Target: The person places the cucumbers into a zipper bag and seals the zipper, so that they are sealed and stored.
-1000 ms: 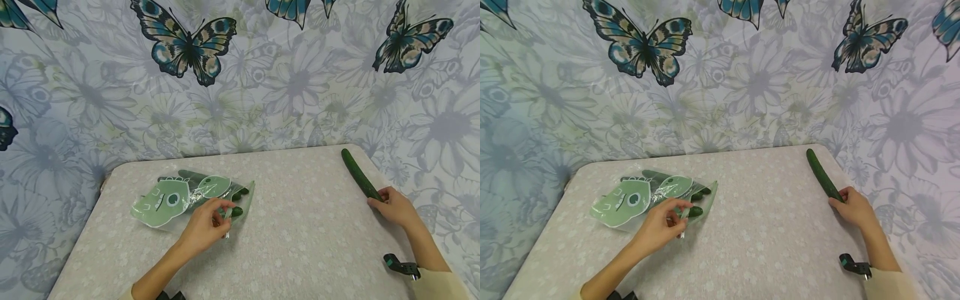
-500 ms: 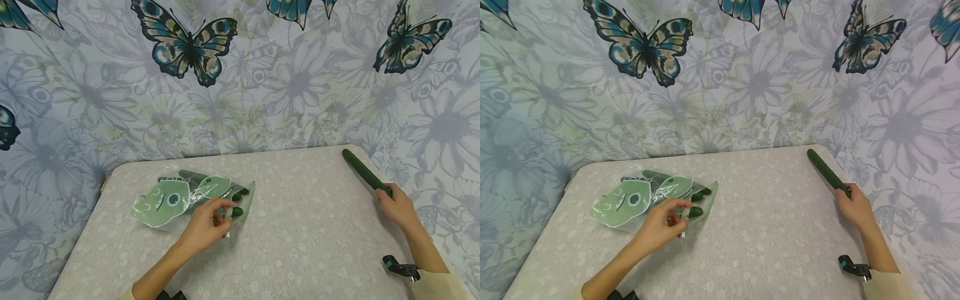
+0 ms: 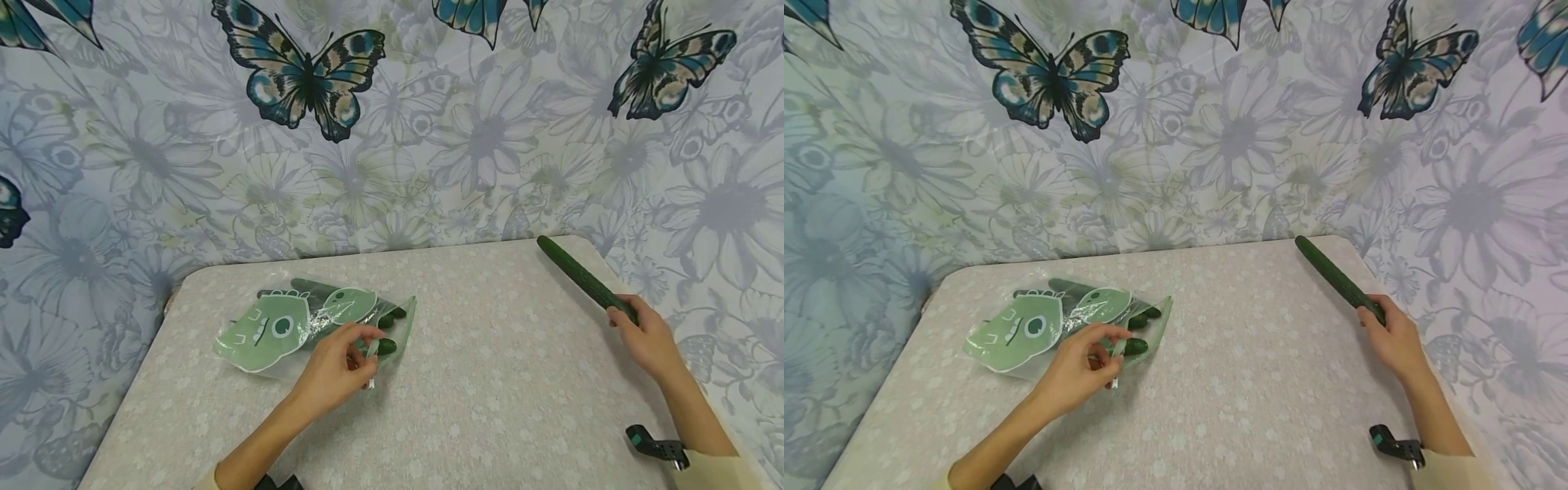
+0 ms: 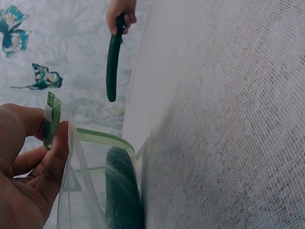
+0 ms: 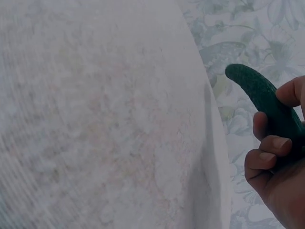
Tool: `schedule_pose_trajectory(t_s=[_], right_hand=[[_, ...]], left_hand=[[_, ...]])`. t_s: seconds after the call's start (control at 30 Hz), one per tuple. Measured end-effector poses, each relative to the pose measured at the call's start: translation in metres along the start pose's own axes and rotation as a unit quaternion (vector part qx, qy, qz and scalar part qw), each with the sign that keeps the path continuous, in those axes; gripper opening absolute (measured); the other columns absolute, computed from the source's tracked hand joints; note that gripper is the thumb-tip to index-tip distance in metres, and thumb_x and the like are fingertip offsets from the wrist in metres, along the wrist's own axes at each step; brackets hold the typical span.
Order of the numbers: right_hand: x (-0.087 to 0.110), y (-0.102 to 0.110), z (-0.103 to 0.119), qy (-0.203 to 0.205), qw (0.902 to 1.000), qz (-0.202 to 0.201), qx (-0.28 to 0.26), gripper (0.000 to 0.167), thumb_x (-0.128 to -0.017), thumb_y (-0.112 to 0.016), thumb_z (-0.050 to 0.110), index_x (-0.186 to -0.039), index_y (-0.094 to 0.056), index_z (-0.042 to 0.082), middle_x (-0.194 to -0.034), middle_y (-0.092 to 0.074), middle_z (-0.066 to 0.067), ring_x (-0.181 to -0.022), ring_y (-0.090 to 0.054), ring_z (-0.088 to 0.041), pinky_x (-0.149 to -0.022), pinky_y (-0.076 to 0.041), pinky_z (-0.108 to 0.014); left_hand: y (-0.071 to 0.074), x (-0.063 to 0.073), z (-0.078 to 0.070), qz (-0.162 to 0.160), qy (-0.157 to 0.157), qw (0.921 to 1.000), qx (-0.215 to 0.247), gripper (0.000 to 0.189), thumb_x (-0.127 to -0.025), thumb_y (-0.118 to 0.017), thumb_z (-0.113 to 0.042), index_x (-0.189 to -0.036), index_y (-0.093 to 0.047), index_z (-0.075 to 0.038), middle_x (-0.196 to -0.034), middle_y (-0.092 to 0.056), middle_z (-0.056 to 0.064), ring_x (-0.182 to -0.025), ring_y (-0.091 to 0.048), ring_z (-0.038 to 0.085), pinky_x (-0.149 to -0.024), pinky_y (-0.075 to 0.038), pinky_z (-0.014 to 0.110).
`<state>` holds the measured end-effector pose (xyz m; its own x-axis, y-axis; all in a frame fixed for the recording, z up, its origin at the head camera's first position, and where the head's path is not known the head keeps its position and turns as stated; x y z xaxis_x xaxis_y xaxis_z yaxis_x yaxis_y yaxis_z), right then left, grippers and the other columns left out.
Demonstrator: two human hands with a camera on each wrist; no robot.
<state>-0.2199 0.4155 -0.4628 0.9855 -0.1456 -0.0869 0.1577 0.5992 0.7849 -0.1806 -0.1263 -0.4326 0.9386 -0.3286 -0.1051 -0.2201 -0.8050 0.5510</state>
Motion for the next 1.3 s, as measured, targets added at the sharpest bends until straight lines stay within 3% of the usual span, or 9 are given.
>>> schedule_pose_trajectory(t_s=[0.1,0.63,0.97,1.17,1.3], right_hand=[[0.004,-0.002,0.007,0.021,0.9996,0.015,-0.011,0.046,-0.114,-0.045,0.038,-0.144,-0.056,0.005,-0.095,-0.063,0.016,-0.075,-0.049,-0.003,-0.063,-0.039,-0.028],[0.023,-0.010,0.041,0.102,0.9900,0.066,-0.072,0.032,-0.113,-0.053,0.020,-0.138,-0.063,0.003,-0.090,-0.066,0.006,-0.076,-0.055,-0.012,-0.065,-0.044,-0.023],[0.035,-0.027,0.070,0.143,0.9652,0.125,-0.179,0.027,-0.113,-0.052,0.011,-0.133,-0.062,-0.001,-0.088,-0.064,0.002,-0.070,-0.049,-0.022,-0.058,-0.041,-0.032],[0.039,-0.035,0.085,0.154,0.9588,0.146,-0.188,0.025,-0.111,-0.053,0.009,-0.131,-0.065,0.001,-0.088,-0.065,-0.001,-0.077,-0.055,-0.023,-0.061,-0.044,-0.032],[0.040,-0.040,0.093,0.170,0.9536,0.161,-0.189,0.025,-0.109,-0.054,0.006,-0.131,-0.066,0.002,-0.087,-0.065,-0.001,-0.074,-0.054,-0.024,-0.062,-0.045,-0.032]], left_hand=[[0.000,0.000,0.000,-0.001,0.000,1.0000,-0.001,0.035,-0.099,-0.070,-0.010,-0.132,-0.070,-0.021,-0.111,-0.059,-0.003,-0.064,-0.069,0.010,-0.061,-0.059,0.029],[0.002,0.001,0.000,-0.012,-0.009,0.9999,0.005,0.036,-0.098,-0.070,-0.008,-0.132,-0.070,-0.020,-0.111,-0.059,-0.002,-0.063,-0.069,0.009,-0.058,-0.059,0.029],[0.002,0.000,0.001,-0.015,-0.017,0.9997,0.014,0.040,-0.097,-0.069,-0.006,-0.129,-0.069,-0.031,-0.111,-0.059,-0.001,-0.063,-0.070,0.009,-0.057,-0.059,0.029],[0.003,0.000,0.001,-0.013,-0.015,0.9996,0.018,0.040,-0.097,-0.069,-0.006,-0.130,-0.069,-0.029,-0.110,-0.058,-0.001,-0.063,-0.070,0.010,-0.057,-0.059,0.030],[0.003,0.001,0.002,-0.012,-0.012,0.9997,0.020,0.040,-0.097,-0.069,-0.006,-0.130,-0.069,-0.029,-0.110,-0.058,-0.001,-0.064,-0.070,0.010,-0.057,-0.059,0.030]])
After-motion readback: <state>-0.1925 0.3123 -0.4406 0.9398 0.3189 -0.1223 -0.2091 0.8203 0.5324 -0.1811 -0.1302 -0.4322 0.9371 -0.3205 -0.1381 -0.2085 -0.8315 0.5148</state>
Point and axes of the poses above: each hand's wrist, its own x-axis away from the middle knuckle, its own y-axis out of the back of the hand, z = x × y, the point moved 6 cm from there along -x, towards the middle knuckle
